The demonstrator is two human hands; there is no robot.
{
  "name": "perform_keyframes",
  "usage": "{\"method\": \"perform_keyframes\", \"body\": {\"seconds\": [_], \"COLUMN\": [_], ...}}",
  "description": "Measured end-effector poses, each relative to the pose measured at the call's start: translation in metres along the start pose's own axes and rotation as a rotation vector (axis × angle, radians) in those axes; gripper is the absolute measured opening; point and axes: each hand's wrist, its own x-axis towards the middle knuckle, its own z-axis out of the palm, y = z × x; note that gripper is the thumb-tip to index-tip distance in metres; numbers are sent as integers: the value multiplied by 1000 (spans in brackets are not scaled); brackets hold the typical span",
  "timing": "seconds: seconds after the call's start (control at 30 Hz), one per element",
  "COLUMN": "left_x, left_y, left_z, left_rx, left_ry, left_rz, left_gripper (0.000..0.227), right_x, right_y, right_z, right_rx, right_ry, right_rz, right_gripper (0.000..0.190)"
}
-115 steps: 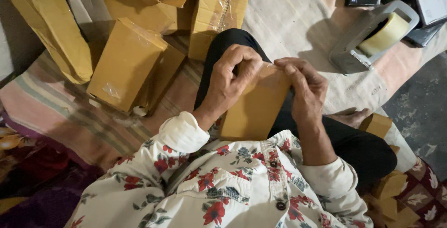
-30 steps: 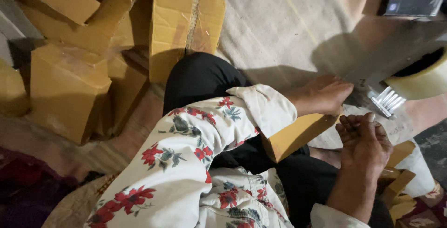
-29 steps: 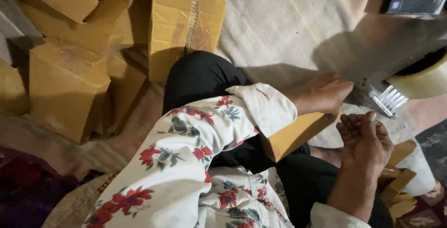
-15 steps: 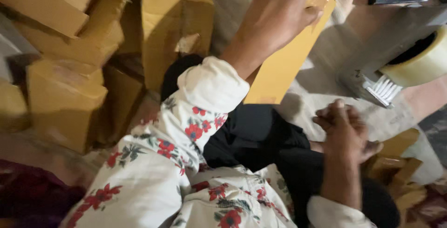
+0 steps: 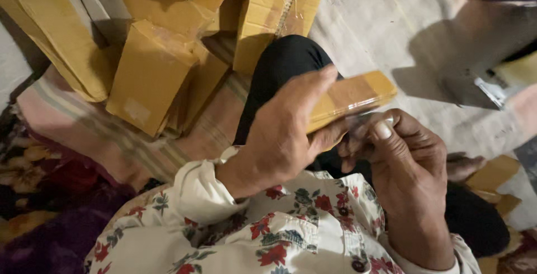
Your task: The person sits on the floor and packs small electronic items into cardboard boxes. They open product boxes, place the contents into shipping boxes, close the flaps, and seal them with packing tape using a handheld dispenser.
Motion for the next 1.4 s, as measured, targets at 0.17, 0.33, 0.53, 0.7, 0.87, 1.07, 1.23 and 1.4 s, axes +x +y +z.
{"method": "perform_keyframes", "body": {"seconds": [0.17, 0.33, 0.53, 0.7, 0.87, 1.07, 1.23, 1.4], "left_x": [-23, -37, -44, -50, -59, -66, -66, -65], "left_y": [6, 9, 18, 22, 22, 24, 27, 27], "left_z": [-7, -10, -8, -6, -5, -8, -9, -10], "left_rx": [-113, -80, -65, -48, -14, 36, 30, 38], "left_ry": [154, 162, 182, 179, 194, 187, 182, 223], "left_rz": [243, 320, 350, 374, 408, 417, 428, 476], "left_gripper": [81, 77, 76, 71, 69, 68, 66, 67], "right_x": [-32, -44, -73, -71, -82, -77, -92, -94], "right_y": [-8, -4, -7, -3, -1, -5, -16, -13], "right_z": [17, 18, 28, 32, 27, 34, 47, 44], "right_rx": [-63, -175, -94, -131, -94, -105, 20, 14], "right_ry": [15, 92, -31, 40, -6, 96, -49, -137], "right_rz": [-36, 23, -139, -114, -138, 25, -56, -155], "right_gripper": [23, 19, 24, 21, 27, 28, 27, 26]}}
